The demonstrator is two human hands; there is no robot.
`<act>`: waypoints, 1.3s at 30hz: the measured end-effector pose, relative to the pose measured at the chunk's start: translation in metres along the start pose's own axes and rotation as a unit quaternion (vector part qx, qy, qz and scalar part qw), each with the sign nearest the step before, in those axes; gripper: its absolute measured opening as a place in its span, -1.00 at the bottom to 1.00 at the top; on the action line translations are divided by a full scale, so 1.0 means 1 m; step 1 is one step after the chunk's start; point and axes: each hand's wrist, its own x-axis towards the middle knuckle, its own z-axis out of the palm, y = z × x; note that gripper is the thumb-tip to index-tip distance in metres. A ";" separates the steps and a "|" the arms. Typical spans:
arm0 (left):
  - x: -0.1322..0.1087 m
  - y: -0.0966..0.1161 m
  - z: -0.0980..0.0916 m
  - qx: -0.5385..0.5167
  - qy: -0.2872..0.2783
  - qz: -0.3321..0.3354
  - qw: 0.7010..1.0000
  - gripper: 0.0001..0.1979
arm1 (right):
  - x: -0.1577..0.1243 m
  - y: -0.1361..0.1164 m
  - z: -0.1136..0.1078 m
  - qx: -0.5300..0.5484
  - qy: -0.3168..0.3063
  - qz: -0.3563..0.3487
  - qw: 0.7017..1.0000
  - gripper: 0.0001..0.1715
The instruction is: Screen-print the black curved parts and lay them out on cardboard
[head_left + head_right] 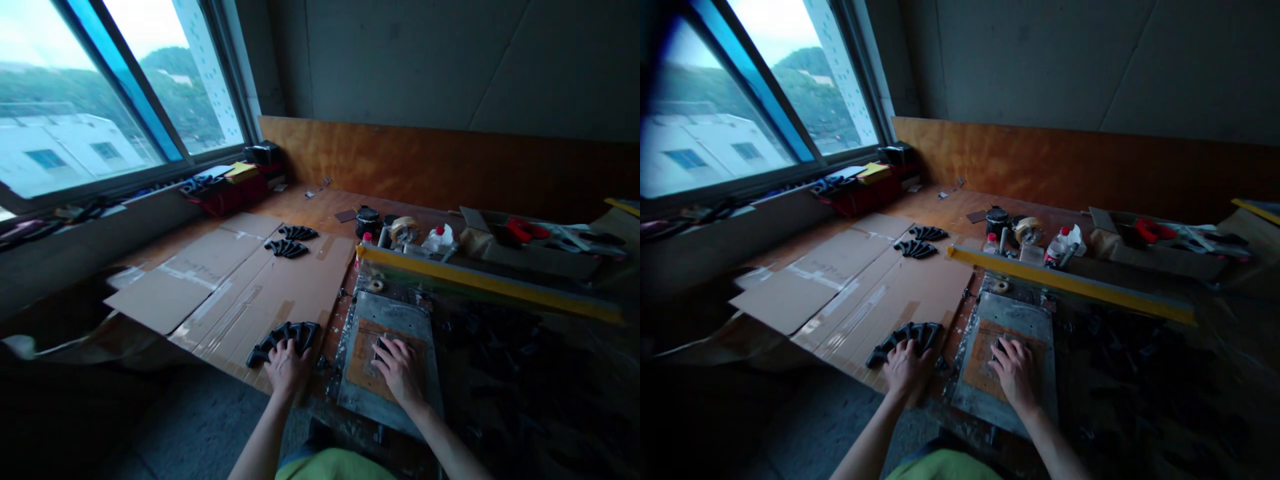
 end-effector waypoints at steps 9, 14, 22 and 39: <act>0.127 -0.048 -0.018 0.007 0.031 0.153 0.988 -0.51 | -0.006 0.014 0.013 -0.026 0.030 -0.040 0.998 -0.64; 0.251 -0.060 -0.039 0.013 0.031 0.177 0.984 -0.44 | -0.008 0.015 0.014 -0.036 0.023 -0.044 0.998 -0.60; 0.359 -0.066 -0.031 0.048 -0.048 0.203 0.977 -0.34 | -0.010 0.007 0.010 -0.027 -0.026 0.026 0.999 -0.60; 0.186 0.096 -0.105 -0.431 -0.084 0.279 0.854 -0.35 | -0.006 -0.007 -0.017 -0.017 -0.148 -0.034 0.988 -0.12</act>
